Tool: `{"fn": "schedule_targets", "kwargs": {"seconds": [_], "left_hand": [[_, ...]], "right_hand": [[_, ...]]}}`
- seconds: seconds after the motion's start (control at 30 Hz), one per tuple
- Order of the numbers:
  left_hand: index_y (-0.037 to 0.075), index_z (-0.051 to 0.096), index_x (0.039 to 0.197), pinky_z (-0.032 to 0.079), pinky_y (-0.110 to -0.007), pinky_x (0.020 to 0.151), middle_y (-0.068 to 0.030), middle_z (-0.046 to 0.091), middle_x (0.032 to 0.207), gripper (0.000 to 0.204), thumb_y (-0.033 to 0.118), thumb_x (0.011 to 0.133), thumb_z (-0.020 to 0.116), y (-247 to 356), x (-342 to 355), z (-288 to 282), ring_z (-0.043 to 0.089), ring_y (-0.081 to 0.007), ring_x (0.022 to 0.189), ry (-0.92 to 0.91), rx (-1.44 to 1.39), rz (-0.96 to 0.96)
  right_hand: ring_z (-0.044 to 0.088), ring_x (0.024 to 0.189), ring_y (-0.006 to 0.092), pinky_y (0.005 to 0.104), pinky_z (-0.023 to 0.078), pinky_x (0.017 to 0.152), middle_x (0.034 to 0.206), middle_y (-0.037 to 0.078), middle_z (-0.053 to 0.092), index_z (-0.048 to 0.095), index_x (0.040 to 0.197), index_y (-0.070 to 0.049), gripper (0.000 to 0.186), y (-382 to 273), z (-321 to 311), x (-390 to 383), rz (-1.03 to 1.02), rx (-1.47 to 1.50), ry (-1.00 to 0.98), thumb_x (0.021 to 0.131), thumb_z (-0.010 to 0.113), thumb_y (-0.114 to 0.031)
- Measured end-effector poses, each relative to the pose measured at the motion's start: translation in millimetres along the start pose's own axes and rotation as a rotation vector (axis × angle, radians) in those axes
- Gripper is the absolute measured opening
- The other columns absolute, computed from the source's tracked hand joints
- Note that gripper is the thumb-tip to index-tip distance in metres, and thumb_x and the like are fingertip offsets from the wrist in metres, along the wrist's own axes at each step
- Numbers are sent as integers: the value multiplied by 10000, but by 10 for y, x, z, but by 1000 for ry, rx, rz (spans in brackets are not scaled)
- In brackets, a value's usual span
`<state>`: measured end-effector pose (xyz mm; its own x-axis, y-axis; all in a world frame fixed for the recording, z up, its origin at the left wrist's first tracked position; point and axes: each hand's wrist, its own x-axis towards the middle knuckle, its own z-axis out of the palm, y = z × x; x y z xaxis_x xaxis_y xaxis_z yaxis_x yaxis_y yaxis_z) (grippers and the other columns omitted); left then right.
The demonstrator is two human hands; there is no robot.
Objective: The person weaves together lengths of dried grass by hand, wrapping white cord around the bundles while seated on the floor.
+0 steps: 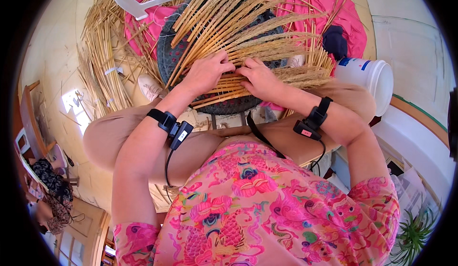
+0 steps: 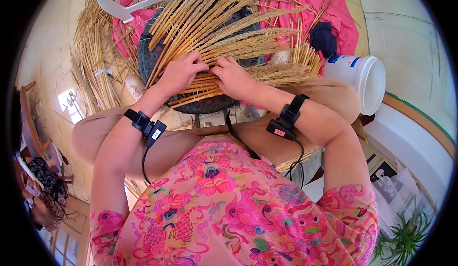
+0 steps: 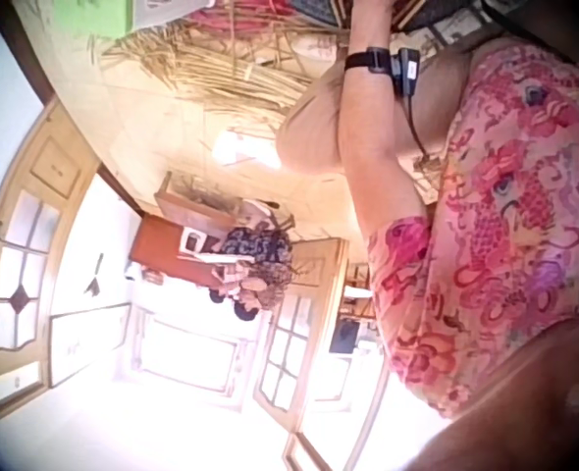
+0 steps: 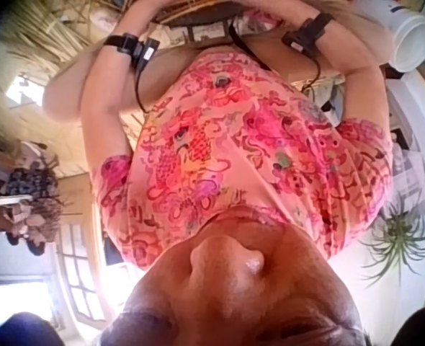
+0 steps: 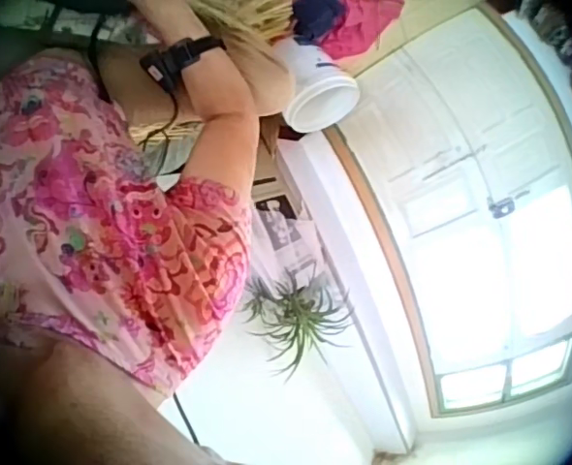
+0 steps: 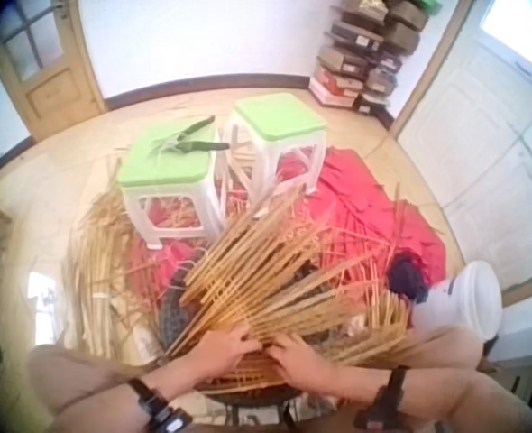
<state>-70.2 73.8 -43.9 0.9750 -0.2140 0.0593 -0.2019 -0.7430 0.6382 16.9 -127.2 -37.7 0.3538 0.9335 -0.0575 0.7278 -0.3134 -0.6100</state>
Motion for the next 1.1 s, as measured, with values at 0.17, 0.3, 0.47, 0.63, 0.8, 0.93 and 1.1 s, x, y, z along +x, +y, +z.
{"fn": "schedule_targets", "kwargs": {"seconds": [0.17,0.3,0.47,0.63,0.8,0.93,1.1], "left_hand": [[112,640,895,472,-390,651,-68,513,885,180,8,780,549,-5,-4,31,588,-271,840,-12,-20,-39],[86,637,850,469,-408,651,-77,520,879,132,18,761,567,-6,-10,45,589,-293,815,-8,-32,-58],[37,627,889,479,-382,678,-90,510,890,138,60,753,637,92,103,-53,572,-284,818,-222,145,-107],[43,645,880,473,-396,735,-103,511,910,187,129,728,711,96,9,-88,567,-294,861,-152,-107,-138],[41,643,883,471,-383,752,-103,505,923,193,144,740,720,114,16,-103,561,-284,878,-185,-111,-163],[40,646,867,470,-386,747,-106,507,911,144,121,759,697,104,22,-84,561,-285,873,-160,-123,-157],[34,656,894,466,-377,717,-105,508,890,130,104,786,679,58,10,1,557,-287,840,-108,-81,-121]], "right_hand": [[512,950,327,399,450,845,931,117,529,613,927,-61,219,-136,-139,-48,42,-69,54,728,700,-89],[537,923,318,397,463,814,889,108,550,608,876,-60,183,-134,-140,-87,84,-73,28,735,709,-121],[552,885,317,399,469,798,869,118,557,610,867,-52,140,-103,-109,-98,99,-21,-46,768,679,-121],[560,881,321,405,469,791,869,124,556,619,848,-52,96,-131,-71,-137,108,17,-38,781,662,-104],[579,829,326,409,482,737,845,128,554,638,850,-47,83,-111,-86,-214,75,96,-63,782,657,-90],[591,788,328,413,490,701,828,133,552,650,856,-42,83,-65,-106,-170,161,141,-111,792,650,-95],[595,801,326,405,491,710,839,127,551,661,881,-51,92,-102,-97,-106,190,33,-131,821,625,-111]]}}
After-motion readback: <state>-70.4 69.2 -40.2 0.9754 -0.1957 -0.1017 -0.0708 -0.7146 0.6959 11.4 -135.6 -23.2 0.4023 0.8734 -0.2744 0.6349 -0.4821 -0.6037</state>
